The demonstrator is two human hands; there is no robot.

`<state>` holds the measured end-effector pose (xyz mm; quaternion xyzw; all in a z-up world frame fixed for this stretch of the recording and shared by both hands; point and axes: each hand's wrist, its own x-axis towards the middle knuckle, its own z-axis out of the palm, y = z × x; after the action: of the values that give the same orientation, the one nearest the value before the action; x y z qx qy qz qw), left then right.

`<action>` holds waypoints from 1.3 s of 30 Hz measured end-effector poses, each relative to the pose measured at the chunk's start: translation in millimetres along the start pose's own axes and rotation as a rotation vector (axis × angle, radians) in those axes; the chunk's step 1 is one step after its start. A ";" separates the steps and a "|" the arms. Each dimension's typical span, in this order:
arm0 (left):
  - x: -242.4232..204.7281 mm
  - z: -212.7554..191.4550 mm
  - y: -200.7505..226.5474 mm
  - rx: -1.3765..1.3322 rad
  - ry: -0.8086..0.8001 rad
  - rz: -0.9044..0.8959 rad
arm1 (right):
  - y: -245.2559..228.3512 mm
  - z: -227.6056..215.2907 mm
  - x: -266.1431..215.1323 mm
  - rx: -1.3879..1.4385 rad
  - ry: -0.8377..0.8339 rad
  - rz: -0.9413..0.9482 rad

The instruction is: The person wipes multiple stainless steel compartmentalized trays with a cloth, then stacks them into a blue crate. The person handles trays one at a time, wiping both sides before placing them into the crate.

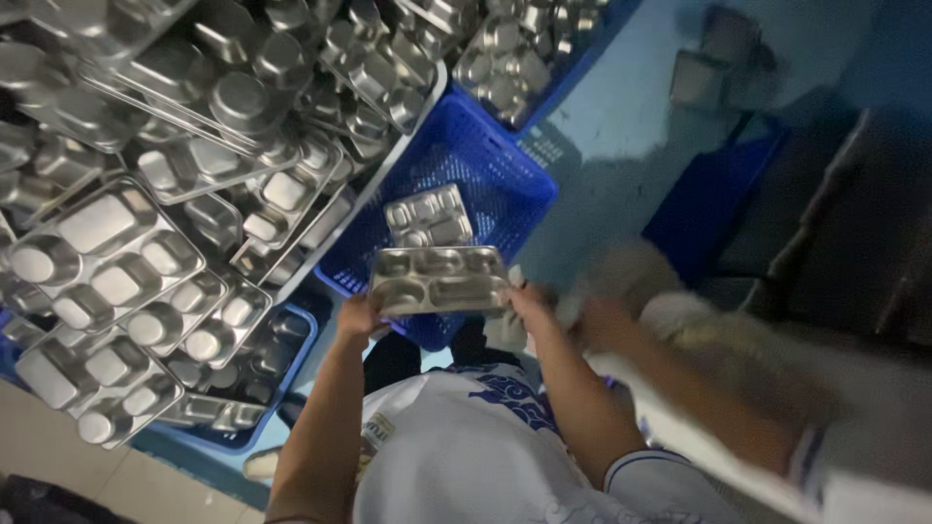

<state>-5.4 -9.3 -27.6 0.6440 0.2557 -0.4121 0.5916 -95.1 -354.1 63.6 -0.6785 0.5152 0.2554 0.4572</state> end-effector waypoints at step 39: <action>-29.3 203.9 52.9 -0.061 -0.338 0.258 | 16.9 -61.3 108.0 0.284 -0.840 -0.376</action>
<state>-24.2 -212.0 34.1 0.5748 0.0805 -0.4273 0.6933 -81.9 -459.4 -3.1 -0.5289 0.1844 0.3474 0.7521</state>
